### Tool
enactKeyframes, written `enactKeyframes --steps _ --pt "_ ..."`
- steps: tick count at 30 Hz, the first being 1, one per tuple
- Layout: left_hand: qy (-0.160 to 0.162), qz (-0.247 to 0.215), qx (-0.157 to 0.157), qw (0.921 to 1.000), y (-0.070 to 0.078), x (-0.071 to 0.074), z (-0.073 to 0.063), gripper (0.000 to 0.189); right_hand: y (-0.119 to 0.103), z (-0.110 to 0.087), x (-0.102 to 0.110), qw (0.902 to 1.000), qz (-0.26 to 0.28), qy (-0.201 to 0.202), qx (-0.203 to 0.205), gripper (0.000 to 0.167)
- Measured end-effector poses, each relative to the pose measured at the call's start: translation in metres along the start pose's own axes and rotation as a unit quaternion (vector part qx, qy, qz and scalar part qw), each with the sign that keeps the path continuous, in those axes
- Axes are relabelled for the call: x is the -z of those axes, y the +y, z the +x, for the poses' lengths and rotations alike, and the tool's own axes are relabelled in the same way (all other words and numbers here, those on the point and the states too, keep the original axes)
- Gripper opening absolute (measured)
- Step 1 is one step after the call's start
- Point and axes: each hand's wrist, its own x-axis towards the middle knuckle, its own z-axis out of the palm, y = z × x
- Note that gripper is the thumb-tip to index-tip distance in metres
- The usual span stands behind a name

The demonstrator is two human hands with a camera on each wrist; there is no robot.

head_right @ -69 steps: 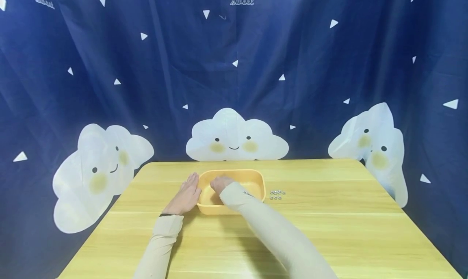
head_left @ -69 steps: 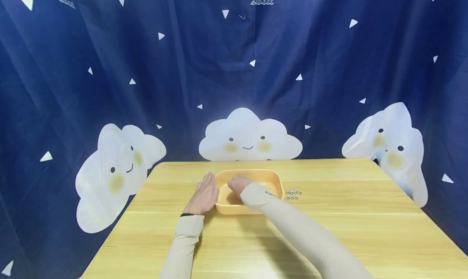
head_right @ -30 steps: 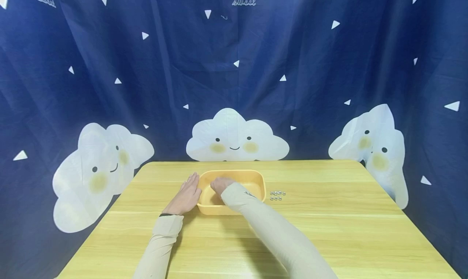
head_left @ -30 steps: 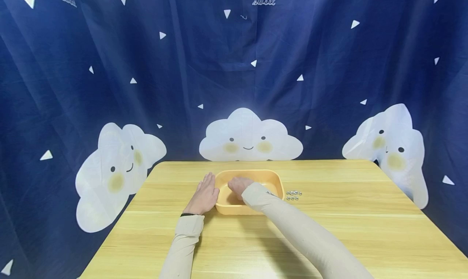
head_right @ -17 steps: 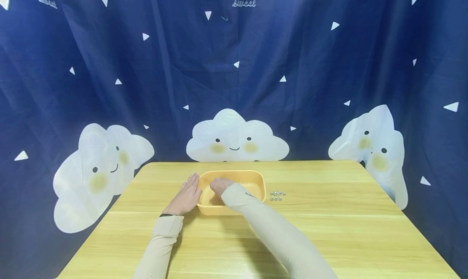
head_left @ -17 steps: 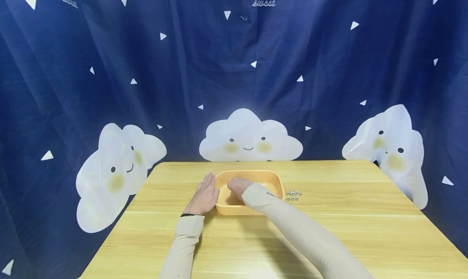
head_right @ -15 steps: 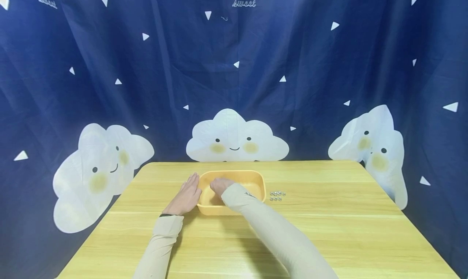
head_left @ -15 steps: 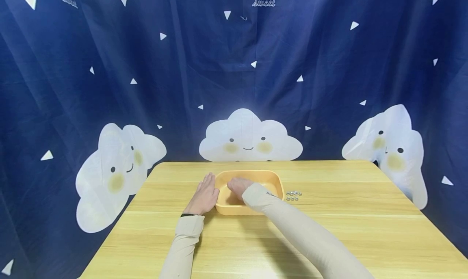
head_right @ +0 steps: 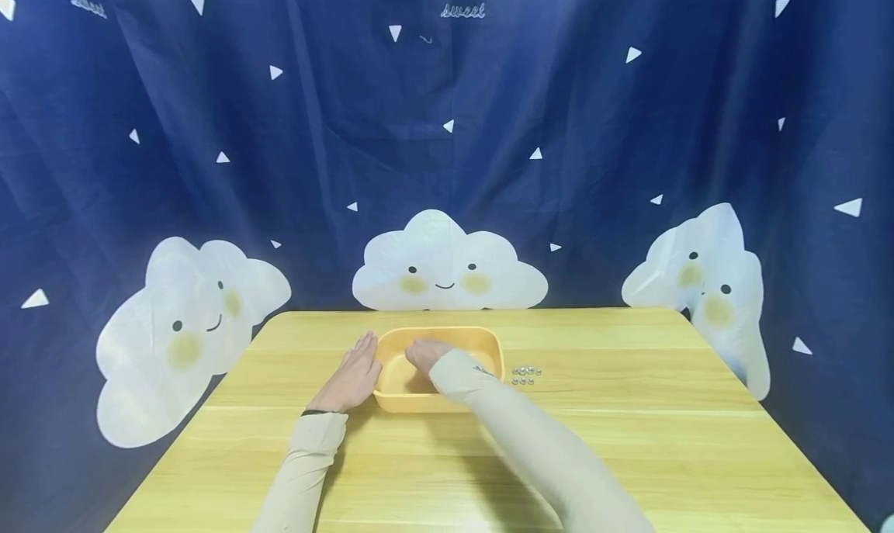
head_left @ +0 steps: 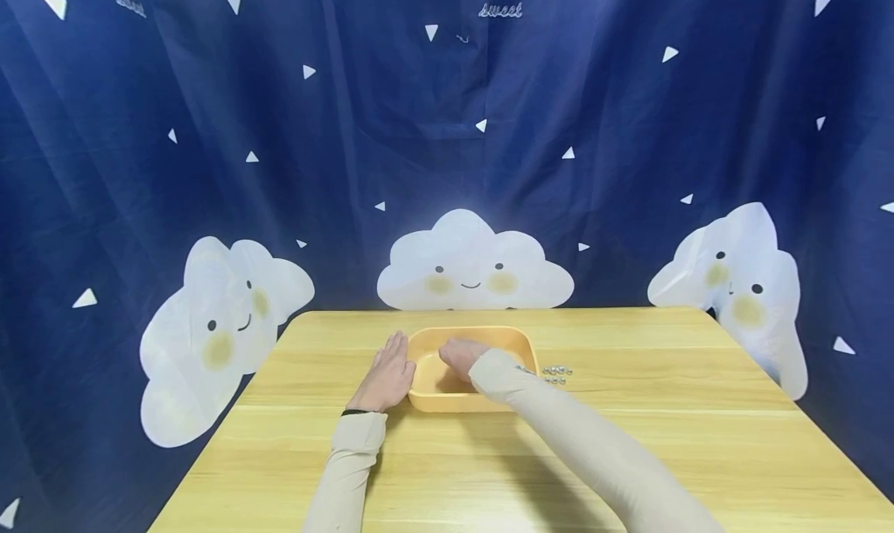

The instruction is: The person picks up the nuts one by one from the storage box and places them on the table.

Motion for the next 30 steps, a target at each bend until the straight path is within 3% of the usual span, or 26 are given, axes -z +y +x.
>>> enactKeyframes --steps 3,11,18,23,30 --pt "0.000 -0.002 -0.001 1.0000 0.000 0.000 0.000 0.063 0.002 -0.006 0.003 0.9997 0.020 -0.009 -0.013 0.021" --pt "-0.005 0.002 -0.006 1.0000 0.000 0.000 -0.002 0.062 0.006 -0.020 0.011 0.9993 -0.028 -0.023 -0.006 0.017" --pt "-0.003 -0.001 -0.009 1.0000 0.000 0.001 -0.003 0.061 0.008 -0.033 0.021 0.9988 -0.032 -0.034 -0.016 0.017" --pt "-0.006 -0.005 -0.009 0.9999 0.000 0.001 -0.003 0.061 0.013 -0.036 0.019 0.9991 -0.026 -0.026 -0.020 0.027" --pt "-0.006 -0.002 -0.012 0.9999 0.001 0.003 -0.002 0.061 0.020 -0.039 0.018 0.9974 -0.054 -0.046 -0.015 0.024"
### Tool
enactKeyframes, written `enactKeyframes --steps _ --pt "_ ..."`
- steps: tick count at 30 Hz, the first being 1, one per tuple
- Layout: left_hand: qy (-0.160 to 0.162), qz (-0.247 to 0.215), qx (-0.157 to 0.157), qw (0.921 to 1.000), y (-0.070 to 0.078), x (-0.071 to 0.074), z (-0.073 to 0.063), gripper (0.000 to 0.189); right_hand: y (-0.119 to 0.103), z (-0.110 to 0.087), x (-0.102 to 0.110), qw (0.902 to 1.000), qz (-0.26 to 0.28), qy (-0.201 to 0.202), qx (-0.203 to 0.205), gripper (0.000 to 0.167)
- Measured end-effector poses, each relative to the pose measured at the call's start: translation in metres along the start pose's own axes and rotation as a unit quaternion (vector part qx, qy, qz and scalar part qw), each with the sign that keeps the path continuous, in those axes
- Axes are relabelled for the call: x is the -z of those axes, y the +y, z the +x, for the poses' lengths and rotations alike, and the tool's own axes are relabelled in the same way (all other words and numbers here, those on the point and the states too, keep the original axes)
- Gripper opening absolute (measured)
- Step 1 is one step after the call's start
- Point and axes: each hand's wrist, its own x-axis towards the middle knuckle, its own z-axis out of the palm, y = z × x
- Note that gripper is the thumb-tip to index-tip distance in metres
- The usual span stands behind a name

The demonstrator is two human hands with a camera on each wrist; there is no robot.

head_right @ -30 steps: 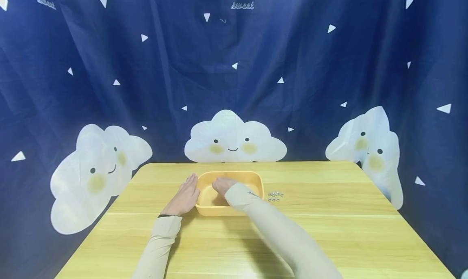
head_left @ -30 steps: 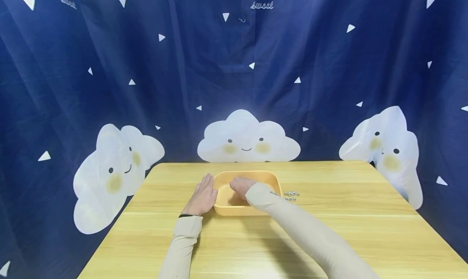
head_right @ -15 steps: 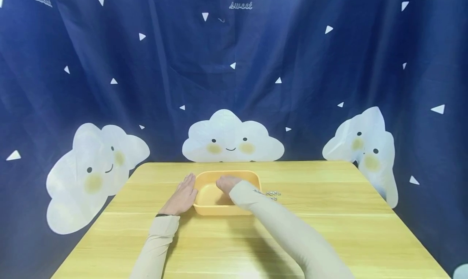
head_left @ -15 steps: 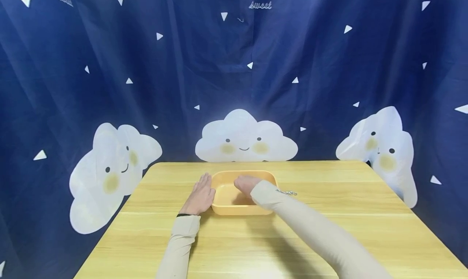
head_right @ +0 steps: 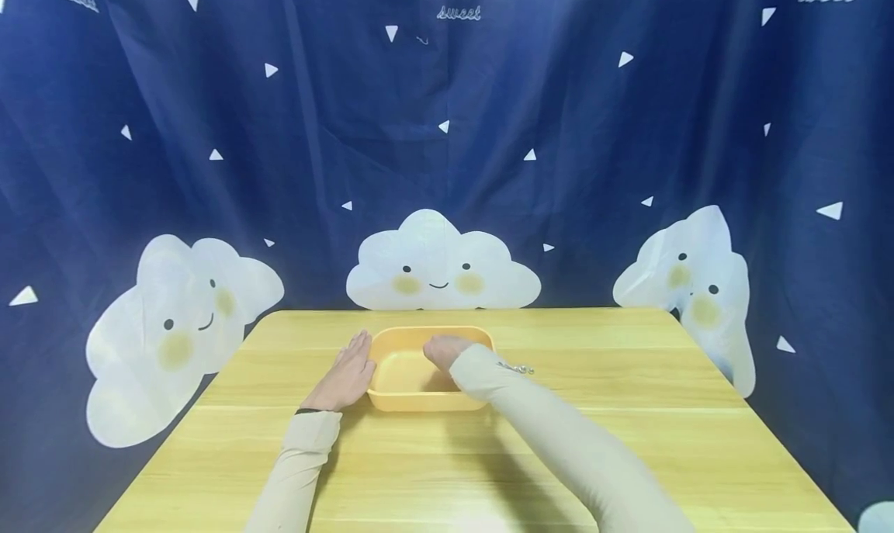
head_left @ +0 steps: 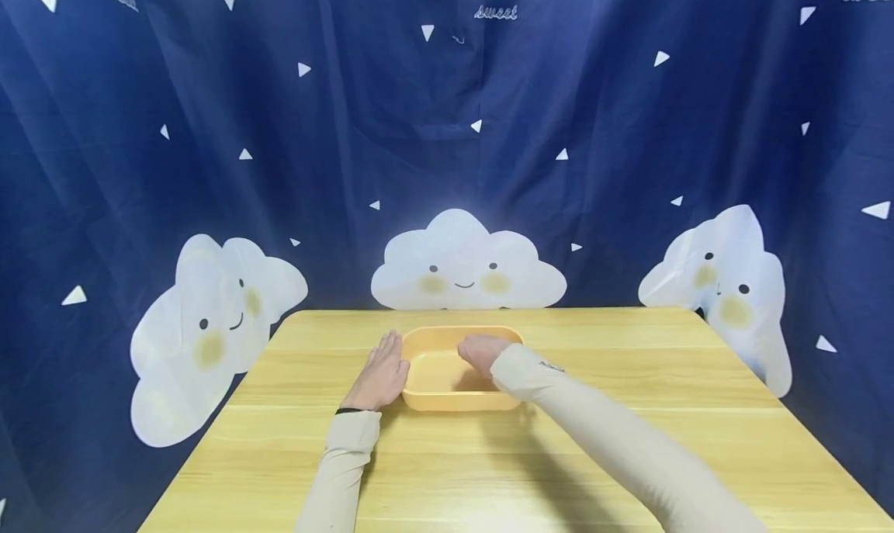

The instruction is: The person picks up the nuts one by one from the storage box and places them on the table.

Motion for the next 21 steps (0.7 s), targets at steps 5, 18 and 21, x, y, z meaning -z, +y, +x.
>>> enactKeyframes --steps 5,18,21 --pt "0.000 -0.008 -0.001 1.0000 0.000 0.000 0.000 0.061 0.006 -0.003 0.000 0.9999 0.007 -0.009 0.001 0.023" --pt "0.006 -0.003 -0.006 1.0000 -0.002 -0.001 0.000 0.061 0.027 -0.013 -0.003 0.9998 0.013 -0.012 0.006 0.021" --pt "0.005 -0.003 -0.005 1.0000 -0.002 -0.001 0.001 0.062 0.032 -0.015 -0.004 0.9999 0.002 -0.007 0.008 0.023"
